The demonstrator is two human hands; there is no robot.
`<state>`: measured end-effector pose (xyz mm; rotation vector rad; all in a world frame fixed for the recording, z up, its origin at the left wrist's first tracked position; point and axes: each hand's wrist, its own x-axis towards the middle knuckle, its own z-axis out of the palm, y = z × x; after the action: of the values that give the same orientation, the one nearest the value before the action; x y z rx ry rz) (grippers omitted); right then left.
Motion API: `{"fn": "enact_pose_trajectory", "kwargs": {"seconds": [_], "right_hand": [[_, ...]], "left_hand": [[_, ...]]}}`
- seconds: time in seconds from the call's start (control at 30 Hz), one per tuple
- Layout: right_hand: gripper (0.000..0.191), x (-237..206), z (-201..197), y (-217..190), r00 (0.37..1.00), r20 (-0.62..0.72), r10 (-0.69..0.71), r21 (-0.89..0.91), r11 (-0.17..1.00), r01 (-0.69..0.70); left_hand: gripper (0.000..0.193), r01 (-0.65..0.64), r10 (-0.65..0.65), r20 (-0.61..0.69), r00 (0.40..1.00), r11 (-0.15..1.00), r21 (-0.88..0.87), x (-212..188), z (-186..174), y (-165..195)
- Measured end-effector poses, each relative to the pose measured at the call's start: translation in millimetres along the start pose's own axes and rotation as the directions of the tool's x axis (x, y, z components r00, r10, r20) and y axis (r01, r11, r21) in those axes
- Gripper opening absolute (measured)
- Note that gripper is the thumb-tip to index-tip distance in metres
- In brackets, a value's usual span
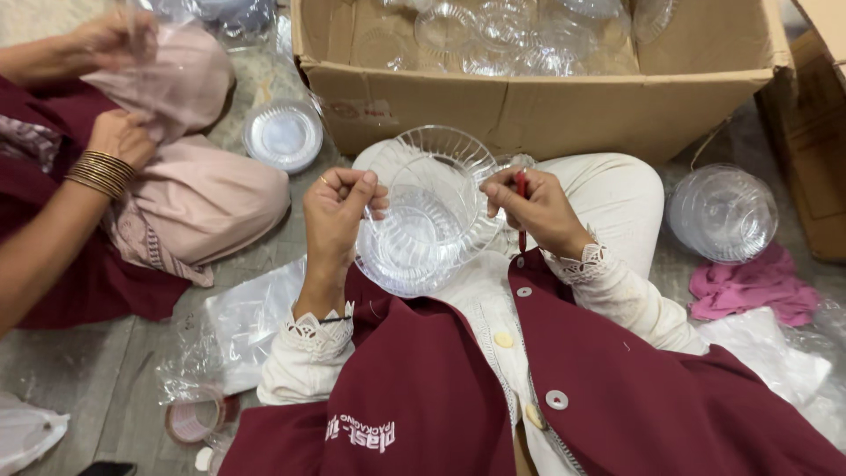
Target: The person sits on the floor and uses a small red-handled tool to trim the edges of clear plastic plates. They pick up plates from a cardboard box, scrape the rim, and place the trimmed plates into a pile on the floor.
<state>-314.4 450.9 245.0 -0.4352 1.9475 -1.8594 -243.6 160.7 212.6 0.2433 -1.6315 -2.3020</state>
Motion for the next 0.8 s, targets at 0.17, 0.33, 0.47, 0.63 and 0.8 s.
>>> {"fn": "enact_pose_trajectory", "kwargs": {"seconds": [0.17,0.33,0.47,0.63,0.8], "right_hand": [[0.010,7,-8,-3,0.985,-0.145,-0.097,0.137,0.984,0.117],[0.008,12,-6,-4,0.947,-0.267,-0.181,0.158,0.961,0.228],[0.010,4,-1,-9,0.934,-0.268,-0.234,-0.015,0.971,0.239],[0.019,8,-24,-27,0.978,-0.111,-0.176,-0.282,0.949,0.139],[0.021,31,-30,-18,0.965,0.072,-0.252,-0.197,0.945,0.261]], "left_hand": [[0.025,0.134,-0.115,0.109,0.987,0.973,-0.188,-1,20,-14],[0.057,0.110,-0.036,0.357,0.933,0.976,-0.187,-15,46,-32],[0.056,0.142,-0.098,0.325,0.941,0.983,-0.115,-16,44,-27],[0.048,0.075,-0.076,0.320,0.944,0.997,0.017,-1,21,14],[0.038,0.124,-0.251,0.450,0.857,0.948,0.292,13,14,32]]}}
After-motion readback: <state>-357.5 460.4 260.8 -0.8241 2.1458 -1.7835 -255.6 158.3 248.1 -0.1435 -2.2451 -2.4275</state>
